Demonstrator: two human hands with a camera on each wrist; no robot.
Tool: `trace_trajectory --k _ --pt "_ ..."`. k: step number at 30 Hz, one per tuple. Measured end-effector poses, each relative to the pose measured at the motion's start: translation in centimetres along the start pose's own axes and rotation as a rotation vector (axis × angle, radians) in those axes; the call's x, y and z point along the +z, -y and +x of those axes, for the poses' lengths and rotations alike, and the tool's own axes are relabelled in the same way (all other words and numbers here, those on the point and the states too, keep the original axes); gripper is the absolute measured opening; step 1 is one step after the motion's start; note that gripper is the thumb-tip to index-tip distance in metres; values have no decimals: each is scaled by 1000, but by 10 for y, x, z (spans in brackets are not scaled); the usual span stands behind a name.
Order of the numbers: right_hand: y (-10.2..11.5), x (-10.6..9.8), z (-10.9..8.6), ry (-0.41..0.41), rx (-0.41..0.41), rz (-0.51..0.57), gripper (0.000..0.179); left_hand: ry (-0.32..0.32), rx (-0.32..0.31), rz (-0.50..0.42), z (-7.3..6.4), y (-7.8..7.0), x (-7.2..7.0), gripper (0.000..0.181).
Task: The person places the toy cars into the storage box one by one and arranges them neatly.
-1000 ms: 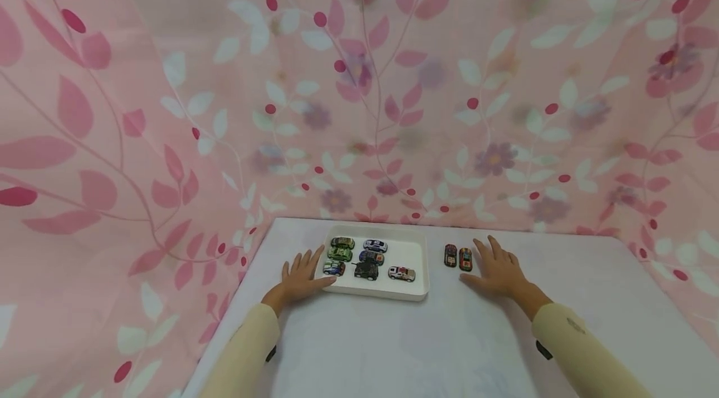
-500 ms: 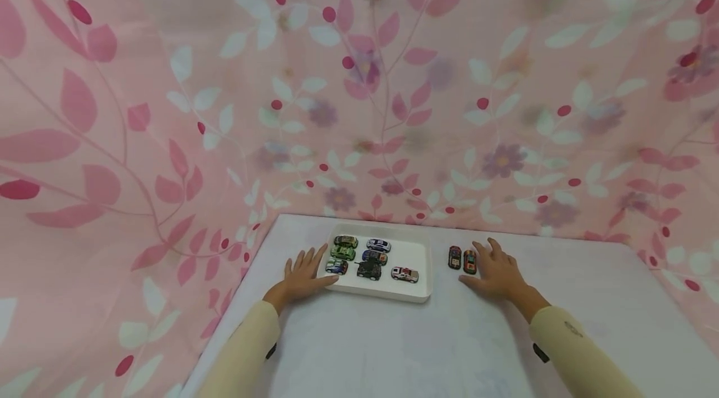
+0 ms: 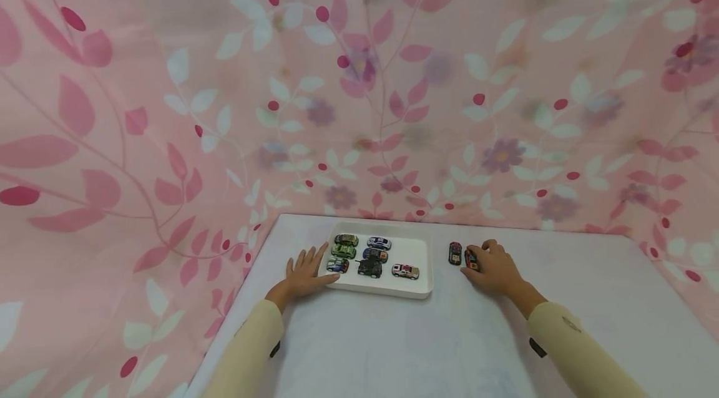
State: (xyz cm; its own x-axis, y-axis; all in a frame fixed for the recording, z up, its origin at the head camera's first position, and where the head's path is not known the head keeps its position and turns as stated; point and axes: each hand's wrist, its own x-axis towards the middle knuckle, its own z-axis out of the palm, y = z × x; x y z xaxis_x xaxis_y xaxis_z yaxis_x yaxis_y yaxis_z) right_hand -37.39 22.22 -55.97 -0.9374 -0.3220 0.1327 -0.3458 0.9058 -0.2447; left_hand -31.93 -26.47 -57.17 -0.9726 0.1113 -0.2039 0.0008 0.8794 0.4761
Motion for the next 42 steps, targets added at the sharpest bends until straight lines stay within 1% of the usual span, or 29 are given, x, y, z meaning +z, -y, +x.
trace_trajectory --k 3,5,7,10,12,15,17,19,21,25,27,29,32,34,38,42 --pt "0 -4 2 46 30 104 47 -5 -2 1 2 3 1 103" --pt "-1 -8 5 75 63 194 47 -10 -3 11 5 5 1 104" --pt "-1 -12 8 95 104 251 49 -11 -9 21 8 7 1 105" --pt "-4 -20 10 115 154 228 57 -11 -9 2 10 5 -2 105" --pt "-6 -26 9 129 173 184 55 -4 -13 -6 9 4 -3 104" --pt "-8 -32 6 159 148 134 47 5 -12 -9 7 4 -3 103" --pt "-10 -33 4 173 118 124 41 14 -13 -5 6 5 -2 102" --pt "-10 -32 3 183 100 135 40 14 -3 -15 4 5 -2 102" --pt "-10 -28 2 162 85 142 41 25 -6 -8 3 6 0 103" --pt "-2 -28 2 70 83 166 44 22 13 -12 3 8 3 105" --pt "4 -29 4 22 70 159 44 25 18 -6 3 9 4 105" --pt "14 -31 11 -14 61 164 43 12 24 -16 2 9 2 105" --pt "32 -33 22 -68 41 174 41 7 19 -14 0 10 1 105" --pt "46 -35 29 -89 45 196 41 -4 23 -30 -1 10 2 105" --pt "75 -37 38 -85 59 237 45 -8 25 -33 0 9 3 105" --pt "96 -28 42 -80 49 254 47 -1 23 -30 1 4 3 104"
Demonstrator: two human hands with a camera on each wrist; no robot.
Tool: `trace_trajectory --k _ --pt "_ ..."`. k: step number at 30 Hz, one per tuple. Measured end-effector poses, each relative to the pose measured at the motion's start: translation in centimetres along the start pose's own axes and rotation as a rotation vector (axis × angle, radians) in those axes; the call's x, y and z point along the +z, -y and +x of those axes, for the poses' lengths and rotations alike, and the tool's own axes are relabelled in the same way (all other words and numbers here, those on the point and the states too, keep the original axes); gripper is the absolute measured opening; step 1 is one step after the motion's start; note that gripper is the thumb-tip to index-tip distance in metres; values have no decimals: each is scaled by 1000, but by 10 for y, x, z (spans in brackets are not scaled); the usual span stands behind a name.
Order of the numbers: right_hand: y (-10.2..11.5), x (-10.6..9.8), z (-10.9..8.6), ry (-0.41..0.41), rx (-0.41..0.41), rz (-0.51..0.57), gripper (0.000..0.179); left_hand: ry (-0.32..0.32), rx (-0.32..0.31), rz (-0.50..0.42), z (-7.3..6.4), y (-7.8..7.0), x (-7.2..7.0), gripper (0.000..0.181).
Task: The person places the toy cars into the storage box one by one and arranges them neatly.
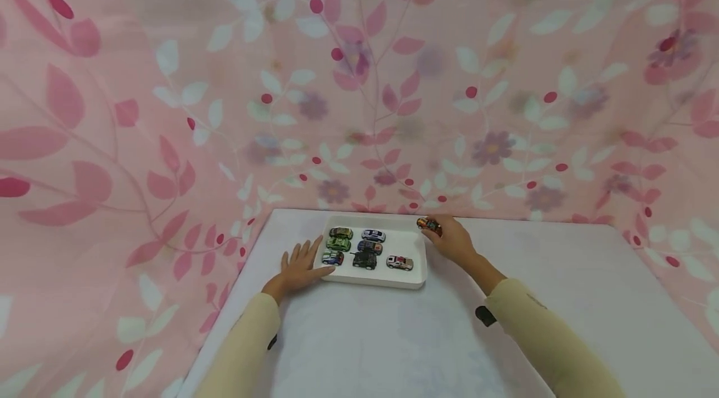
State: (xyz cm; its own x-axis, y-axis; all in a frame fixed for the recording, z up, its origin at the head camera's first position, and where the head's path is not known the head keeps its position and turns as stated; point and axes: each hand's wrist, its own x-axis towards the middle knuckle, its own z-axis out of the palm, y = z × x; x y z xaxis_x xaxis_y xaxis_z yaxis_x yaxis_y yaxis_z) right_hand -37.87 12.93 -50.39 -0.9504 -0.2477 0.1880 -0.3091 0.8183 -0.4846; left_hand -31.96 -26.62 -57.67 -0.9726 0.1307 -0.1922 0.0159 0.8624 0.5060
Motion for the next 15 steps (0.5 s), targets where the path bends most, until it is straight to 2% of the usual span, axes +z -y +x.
trace_trajectory --k 5,9,15 --pt "11 24 0 -18 -45 23 42 6 -3 12 2 1 5 104" --pt "18 35 0 -62 -84 53 40 -3 2 16 3 2 7 103" --pt "26 48 5 -35 -49 32 39 -8 -3 18 5 4 2 102"
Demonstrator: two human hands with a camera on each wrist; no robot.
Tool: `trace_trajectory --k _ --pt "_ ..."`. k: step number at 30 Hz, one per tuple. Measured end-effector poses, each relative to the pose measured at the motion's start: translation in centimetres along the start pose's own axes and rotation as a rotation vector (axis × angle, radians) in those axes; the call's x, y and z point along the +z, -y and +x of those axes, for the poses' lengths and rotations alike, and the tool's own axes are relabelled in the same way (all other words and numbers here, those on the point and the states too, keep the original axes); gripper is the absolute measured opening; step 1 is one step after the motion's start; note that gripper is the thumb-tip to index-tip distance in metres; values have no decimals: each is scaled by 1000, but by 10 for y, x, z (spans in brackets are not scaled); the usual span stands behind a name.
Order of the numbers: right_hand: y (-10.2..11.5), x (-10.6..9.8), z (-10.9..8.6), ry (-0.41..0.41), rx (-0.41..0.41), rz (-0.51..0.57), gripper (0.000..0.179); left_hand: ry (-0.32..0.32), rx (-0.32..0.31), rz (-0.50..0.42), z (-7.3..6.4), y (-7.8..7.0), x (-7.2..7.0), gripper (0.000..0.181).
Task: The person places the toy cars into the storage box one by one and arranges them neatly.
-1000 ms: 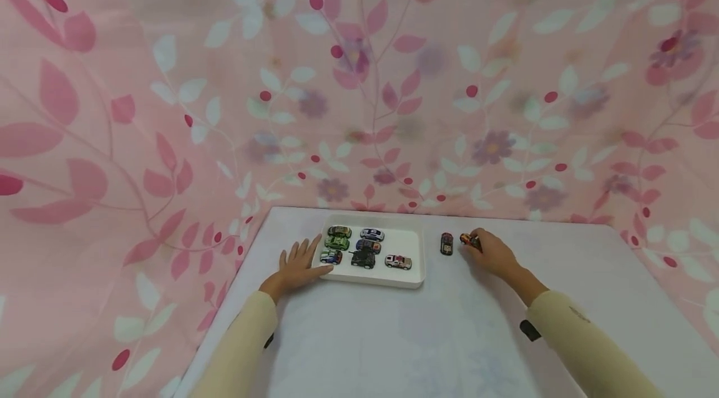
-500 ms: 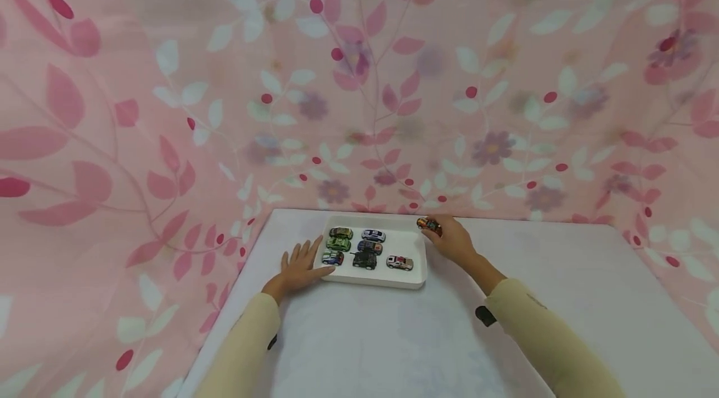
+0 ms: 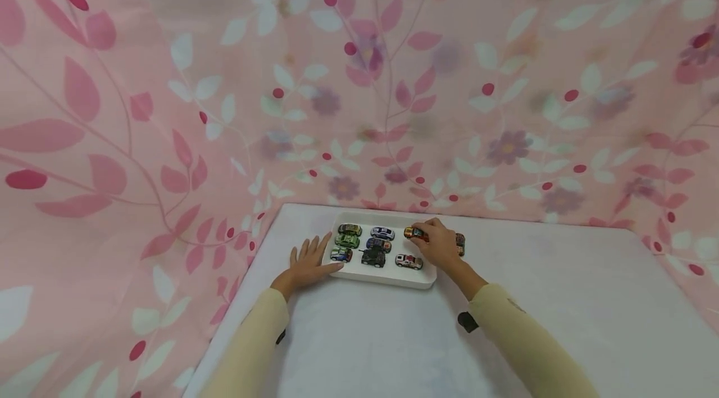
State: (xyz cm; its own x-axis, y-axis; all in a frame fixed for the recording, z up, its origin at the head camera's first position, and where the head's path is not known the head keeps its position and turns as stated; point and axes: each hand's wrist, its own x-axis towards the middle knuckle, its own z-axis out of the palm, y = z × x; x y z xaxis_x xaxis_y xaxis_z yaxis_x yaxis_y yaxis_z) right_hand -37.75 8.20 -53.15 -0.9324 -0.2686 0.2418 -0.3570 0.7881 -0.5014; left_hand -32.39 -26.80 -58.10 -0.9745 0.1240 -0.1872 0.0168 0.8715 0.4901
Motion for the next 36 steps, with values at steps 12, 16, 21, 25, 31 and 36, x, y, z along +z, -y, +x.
trace_trajectory --k 12,16,21,25,31,36 --pt "-4 22 -6 38 36 25 36 25 -24 19 8 1 5 106" --pt "-6 28 -8 21 40 31 35 31 -23 33 6 -1 5 106" --pt "-7 31 -6 14 37 30 34 23 -18 43 4 -3 1 103" --pt "-5 30 -3 33 44 18 35 16 -18 28 3 -4 -2 101" --pt "-4 31 -3 37 31 -7 34 13 -22 14 0 -5 -4 103" --pt "-4 30 -3 42 52 31 32 4 -18 6 1 -4 -2 104"
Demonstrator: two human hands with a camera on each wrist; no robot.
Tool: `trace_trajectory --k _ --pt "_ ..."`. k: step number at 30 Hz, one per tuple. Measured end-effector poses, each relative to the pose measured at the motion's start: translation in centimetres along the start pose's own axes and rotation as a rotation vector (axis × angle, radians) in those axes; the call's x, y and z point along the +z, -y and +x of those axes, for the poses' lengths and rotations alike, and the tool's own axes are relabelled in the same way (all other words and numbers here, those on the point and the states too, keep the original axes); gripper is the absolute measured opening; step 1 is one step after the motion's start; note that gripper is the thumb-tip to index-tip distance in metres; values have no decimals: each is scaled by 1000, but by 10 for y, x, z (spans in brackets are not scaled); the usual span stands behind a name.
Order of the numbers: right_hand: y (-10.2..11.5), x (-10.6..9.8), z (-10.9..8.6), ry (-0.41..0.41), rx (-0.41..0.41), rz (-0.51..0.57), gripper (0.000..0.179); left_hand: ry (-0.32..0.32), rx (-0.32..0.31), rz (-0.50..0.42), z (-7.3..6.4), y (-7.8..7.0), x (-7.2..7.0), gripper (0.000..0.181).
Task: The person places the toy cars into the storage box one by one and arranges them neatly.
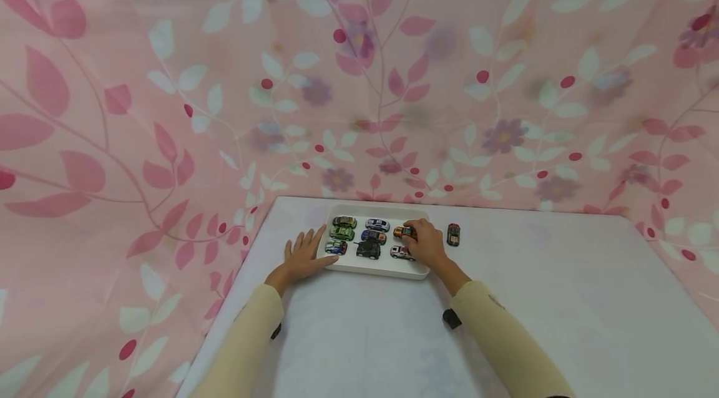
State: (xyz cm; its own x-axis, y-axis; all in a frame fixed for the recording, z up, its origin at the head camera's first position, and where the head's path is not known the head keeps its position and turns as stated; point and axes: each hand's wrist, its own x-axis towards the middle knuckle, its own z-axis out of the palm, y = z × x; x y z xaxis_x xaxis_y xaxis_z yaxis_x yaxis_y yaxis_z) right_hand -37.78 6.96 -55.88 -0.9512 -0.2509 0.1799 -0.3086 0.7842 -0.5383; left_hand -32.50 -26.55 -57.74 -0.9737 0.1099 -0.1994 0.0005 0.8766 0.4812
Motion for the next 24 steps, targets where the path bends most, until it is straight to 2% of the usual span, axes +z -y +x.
trace_trajectory --k 9,24 --pt "2 -1 0 16 2 -20 27 17 -16 19 1 1 0 102" --pt "1 1 1 52 11 -69 26 20 -16 -1 -1 -1 -2 102"
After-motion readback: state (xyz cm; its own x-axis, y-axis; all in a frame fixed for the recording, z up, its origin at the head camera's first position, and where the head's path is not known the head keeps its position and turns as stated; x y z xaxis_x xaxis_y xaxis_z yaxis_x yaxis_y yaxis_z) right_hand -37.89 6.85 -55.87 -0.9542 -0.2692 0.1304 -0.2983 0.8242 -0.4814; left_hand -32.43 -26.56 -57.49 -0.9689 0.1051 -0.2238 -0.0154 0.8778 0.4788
